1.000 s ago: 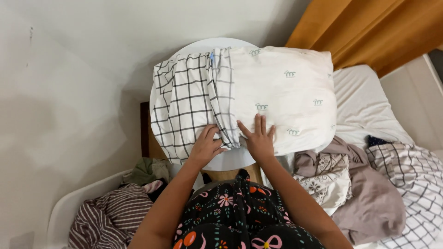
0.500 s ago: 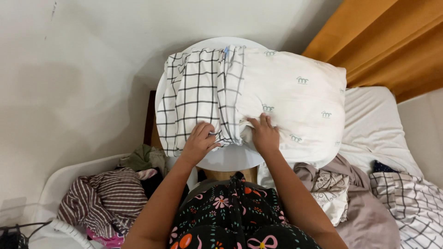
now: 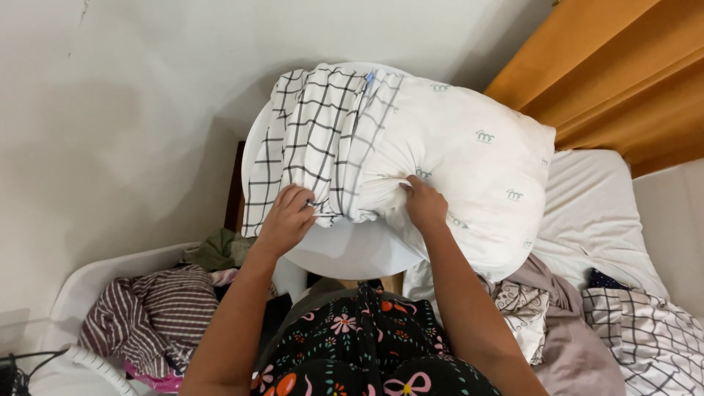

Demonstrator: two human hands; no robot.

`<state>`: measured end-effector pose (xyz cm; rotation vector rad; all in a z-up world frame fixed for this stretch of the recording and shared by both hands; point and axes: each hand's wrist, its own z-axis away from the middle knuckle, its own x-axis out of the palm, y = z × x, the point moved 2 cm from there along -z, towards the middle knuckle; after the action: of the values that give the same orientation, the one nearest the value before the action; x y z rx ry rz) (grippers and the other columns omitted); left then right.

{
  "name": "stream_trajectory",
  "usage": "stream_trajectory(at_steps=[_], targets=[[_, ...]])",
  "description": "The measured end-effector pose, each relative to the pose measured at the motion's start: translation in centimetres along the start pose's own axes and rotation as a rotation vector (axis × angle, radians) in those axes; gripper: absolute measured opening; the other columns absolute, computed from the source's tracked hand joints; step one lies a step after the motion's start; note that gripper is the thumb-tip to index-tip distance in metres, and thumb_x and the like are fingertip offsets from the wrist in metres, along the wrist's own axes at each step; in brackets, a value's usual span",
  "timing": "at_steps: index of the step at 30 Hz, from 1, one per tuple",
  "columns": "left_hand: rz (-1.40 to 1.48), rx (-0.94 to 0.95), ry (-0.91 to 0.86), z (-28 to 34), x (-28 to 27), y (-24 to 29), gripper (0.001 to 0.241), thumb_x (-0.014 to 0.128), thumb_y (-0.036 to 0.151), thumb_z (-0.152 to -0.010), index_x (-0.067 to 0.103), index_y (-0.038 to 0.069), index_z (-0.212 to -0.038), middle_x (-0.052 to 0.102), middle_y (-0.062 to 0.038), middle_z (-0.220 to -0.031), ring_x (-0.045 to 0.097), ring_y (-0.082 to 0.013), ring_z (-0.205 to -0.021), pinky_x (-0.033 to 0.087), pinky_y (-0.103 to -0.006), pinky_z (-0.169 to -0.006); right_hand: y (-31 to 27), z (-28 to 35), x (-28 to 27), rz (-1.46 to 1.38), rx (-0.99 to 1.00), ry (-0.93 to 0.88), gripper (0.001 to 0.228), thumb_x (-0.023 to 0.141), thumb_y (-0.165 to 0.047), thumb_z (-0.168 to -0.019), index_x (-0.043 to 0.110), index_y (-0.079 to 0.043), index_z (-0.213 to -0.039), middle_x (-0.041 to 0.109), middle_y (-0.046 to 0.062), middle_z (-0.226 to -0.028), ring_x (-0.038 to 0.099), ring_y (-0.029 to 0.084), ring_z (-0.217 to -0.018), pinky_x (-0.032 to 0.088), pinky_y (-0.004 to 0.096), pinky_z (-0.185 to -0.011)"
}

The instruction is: The person removes a black and white checkered pillowcase from a pillow. They pull the pillowcase off the pillow, turning it inside out in the process, and then place the removed case on the bed.

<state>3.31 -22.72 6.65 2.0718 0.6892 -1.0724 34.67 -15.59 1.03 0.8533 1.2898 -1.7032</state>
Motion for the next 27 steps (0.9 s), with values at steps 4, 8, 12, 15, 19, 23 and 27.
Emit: stream_trajectory(at_steps=[4,8,12,15,19,23,27], targets=[[0.028,-0.052,0.024,-0.4,0.6,-0.7,0.018,0.081,0.009,-0.080,0.063,0.003,-0.081,0.060,-0.012,-0.122,0.051,-0.0345,-0.124,0.037,-0.0517,-0.115,1.4,-1.7,1.7,-0.070,-0.028,0.109,0.031,0.053,-0.034,-0.103,0.066,-0.025,-0.130,0.075,0.011,-0.114,0.071,0.035,-0.098,0.055,0.049,-0.085],[-0.087,-0.303,0.043,-0.6,1.4,-1.2,0.066,0.093,0.029,-0.059,0.062,0.007,-0.112,0.055,-0.025,-0.128,0.046,-0.0444,-0.130,0.028,-0.0674,-0.109,1.9,-2.7,2.8,-0.023,-0.085,0.167,0.029,0.053,-0.034,-0.103,0.066,-0.020,-0.125,0.073,0.012,-0.118,0.070,0.037,-0.098,0.055,0.050,-0.081],[0.015,-0.847,-0.050,-0.2,3.6,-3.7,0.115,0.086,0.029,-0.060,0.029,0.005,-0.157,0.064,-0.028,-0.126,0.060,-0.0454,-0.120,0.045,-0.0592,-0.099,1.6,-2.3,2.8,-0.003,-0.117,0.137,0.029,0.051,-0.032,-0.105,0.063,-0.018,-0.128,0.070,0.013,-0.130,0.072,0.035,-0.099,0.057,0.049,-0.082],[0.375,-1.035,-0.043,5.1,12.7,-11.1,0.075,0.067,0.007,-0.084,0.033,0.002,-0.151,0.072,-0.024,-0.112,0.069,-0.0408,-0.106,0.054,-0.0456,-0.093,0.4,-0.8,2.3,0.011,-0.046,0.055,0.031,0.052,-0.036,-0.105,0.058,-0.019,-0.130,0.054,0.015,-0.152,0.068,0.036,-0.114,0.058,0.050,-0.088],[0.446,-0.930,0.087,3.3,11.6,-11.2,0.044,0.058,-0.001,-0.084,0.060,-0.005,-0.128,0.073,-0.027,-0.109,0.069,-0.0419,-0.103,0.054,-0.0442,-0.090,-3.9,1.5,1.2,0.047,-0.155,0.153,0.040,0.059,-0.035,-0.100,0.051,-0.019,-0.137,0.034,0.023,-0.156,0.040,0.044,-0.141,0.049,0.063,-0.089],[0.481,-0.963,0.182,2.4,9.0,-10.2,0.042,0.052,-0.002,-0.087,0.062,-0.004,-0.127,0.072,-0.026,-0.111,0.068,-0.0401,-0.104,0.052,-0.0426,-0.092,-6.1,3.9,1.3,0.345,-0.285,0.295,0.083,0.068,-0.033,-0.073,0.043,-0.016,-0.150,0.034,0.028,-0.155,0.043,0.046,-0.138,0.047,0.070,-0.091],[0.455,-1.011,0.344,5.7,12.4,-15.9,0.051,0.049,-0.002,-0.086,0.059,-0.005,-0.136,0.069,-0.025,-0.123,0.066,-0.0369,-0.113,0.050,-0.0419,-0.098,-3.3,2.1,2.6,0.140,-0.261,0.225,0.049,0.054,-0.006,-0.099,0.061,-0.025,-0.143,0.070,0.008,-0.125,0.069,0.026,-0.116,0.058,0.040,-0.096]])
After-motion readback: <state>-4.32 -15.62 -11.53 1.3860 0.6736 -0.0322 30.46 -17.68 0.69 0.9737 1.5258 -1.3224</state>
